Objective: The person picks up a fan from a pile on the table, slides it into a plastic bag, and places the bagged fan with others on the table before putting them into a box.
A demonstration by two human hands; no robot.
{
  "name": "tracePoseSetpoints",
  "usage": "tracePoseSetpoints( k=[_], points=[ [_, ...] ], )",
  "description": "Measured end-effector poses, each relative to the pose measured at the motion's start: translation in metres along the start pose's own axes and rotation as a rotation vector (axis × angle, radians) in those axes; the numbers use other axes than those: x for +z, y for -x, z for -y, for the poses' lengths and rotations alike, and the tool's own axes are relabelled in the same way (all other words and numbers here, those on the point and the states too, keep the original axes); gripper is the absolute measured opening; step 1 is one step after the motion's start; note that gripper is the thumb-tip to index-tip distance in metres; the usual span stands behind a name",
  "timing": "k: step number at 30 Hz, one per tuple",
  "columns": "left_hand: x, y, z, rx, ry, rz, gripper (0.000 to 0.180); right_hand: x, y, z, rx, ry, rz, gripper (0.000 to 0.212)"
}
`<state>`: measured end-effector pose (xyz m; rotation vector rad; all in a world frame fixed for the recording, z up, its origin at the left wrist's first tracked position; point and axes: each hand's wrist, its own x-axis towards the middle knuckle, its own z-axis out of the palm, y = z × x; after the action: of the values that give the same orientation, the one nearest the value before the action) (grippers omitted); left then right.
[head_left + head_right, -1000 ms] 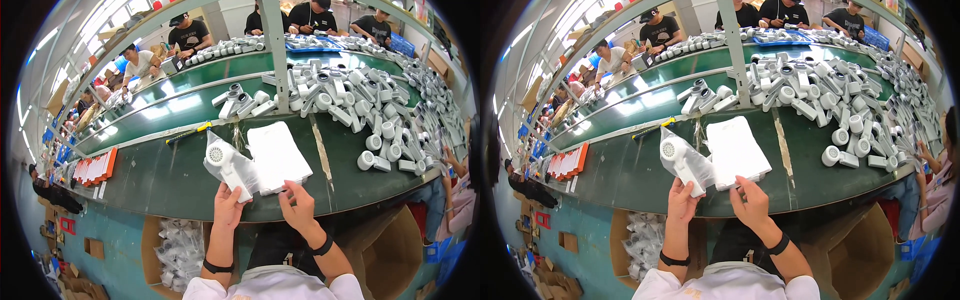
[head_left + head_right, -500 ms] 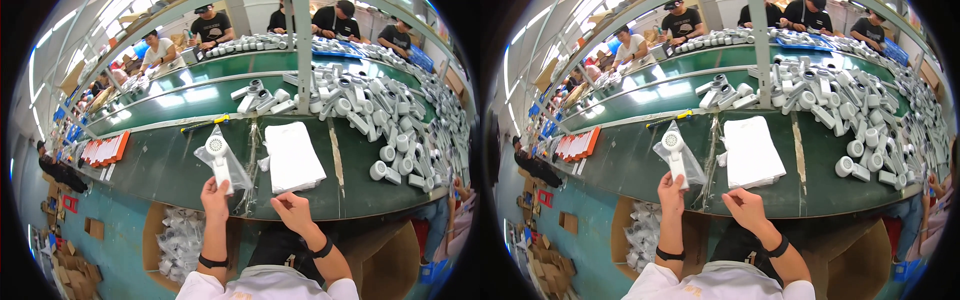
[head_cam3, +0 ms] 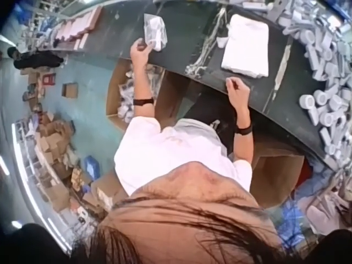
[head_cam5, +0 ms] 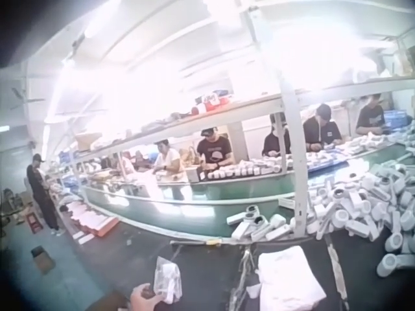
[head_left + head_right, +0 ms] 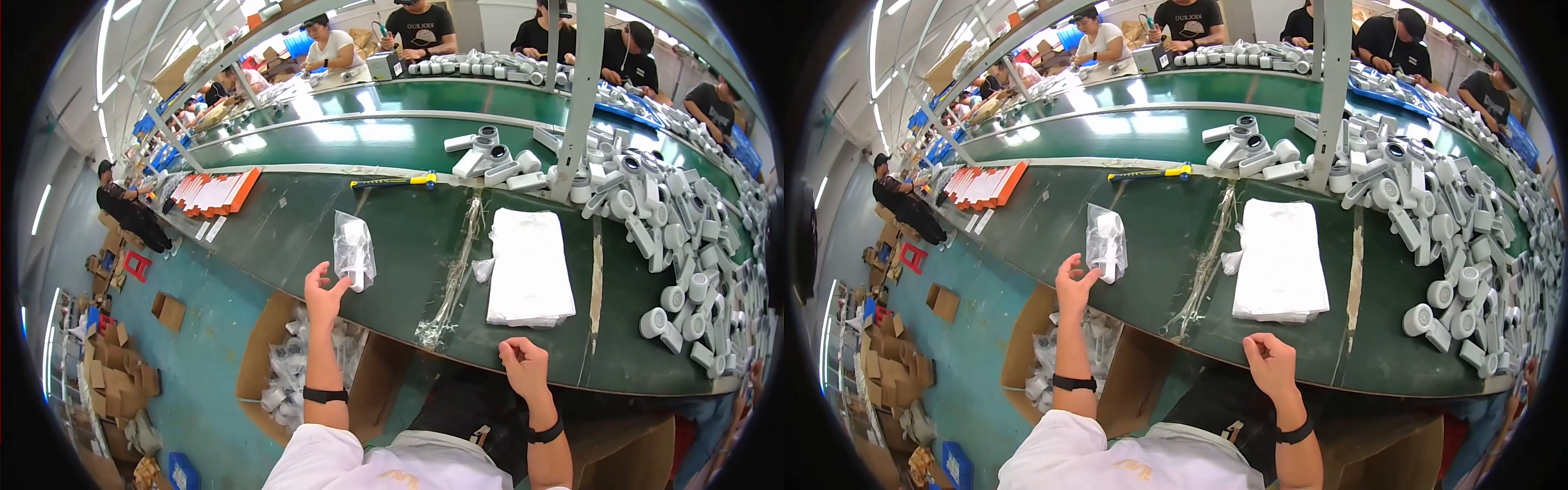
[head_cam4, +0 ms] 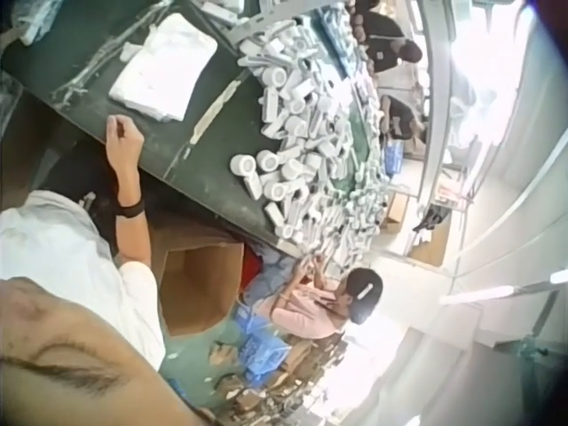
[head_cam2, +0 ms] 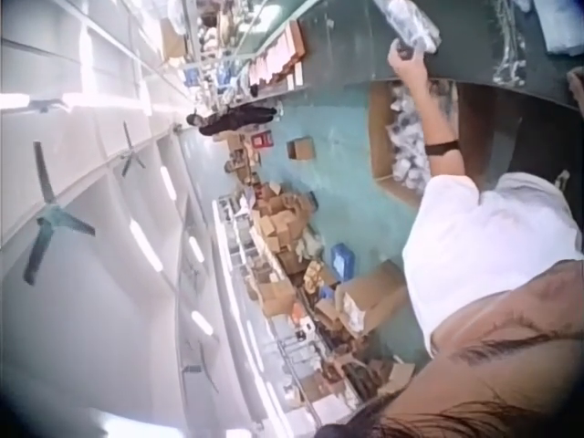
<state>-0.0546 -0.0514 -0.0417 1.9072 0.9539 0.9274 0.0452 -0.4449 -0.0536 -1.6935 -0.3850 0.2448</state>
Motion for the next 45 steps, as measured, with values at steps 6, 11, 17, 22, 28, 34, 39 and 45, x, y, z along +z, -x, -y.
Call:
tracePoseSetpoints(
  k=[6, 11, 17, 22, 28, 34, 39, 45],
  points=[
    [-0.003, -0.009, 0.0, -0.12, 0.113, 0.114, 0.048, 0.002, -0.001, -0.001, -0.015, 0.004, -0.002, 0.011],
    [-0.006, -0.012, 0.004, 0.158, -0.236, -0.081, 0.017, 0.001, 0.0, -0.002, -0.035, 0.003, -0.004, 0.011],
    [-0.018, 0.008, 0.009, 0.294, -0.218, -0.186, 0.014, 0.001, 0.001, -0.003, -0.049, 0.002, -0.008, 0.011],
    [-0.031, 0.016, 0.017, 0.293, -0.199, -0.226, 0.019, 0.002, 0.002, -0.003, -0.061, 0.004, -0.002, 0.011],
    [-0.019, 0.013, -0.023, 0.578, -0.426, -0.176, 0.029, 0.0, 0.001, -0.006, -0.079, 0.021, 0.005, 0.011],
    [-0.024, 0.001, 0.002, 0.543, -0.448, -0.144, 0.02, 0.002, 0.003, -0.006, -0.063, 0.0, -0.013, 0.01],
    [-0.042, 0.007, 0.011, 0.387, -0.181, -0.296, 0.011, 0.005, 0.005, -0.002, -0.083, 0.019, -0.008, 0.01],
    [-0.014, 0.026, -0.015, 0.434, -0.078, -0.332, 0.015, -0.002, 0.006, 0.001, -0.081, 0.01, -0.071, 0.01]
  ],
)
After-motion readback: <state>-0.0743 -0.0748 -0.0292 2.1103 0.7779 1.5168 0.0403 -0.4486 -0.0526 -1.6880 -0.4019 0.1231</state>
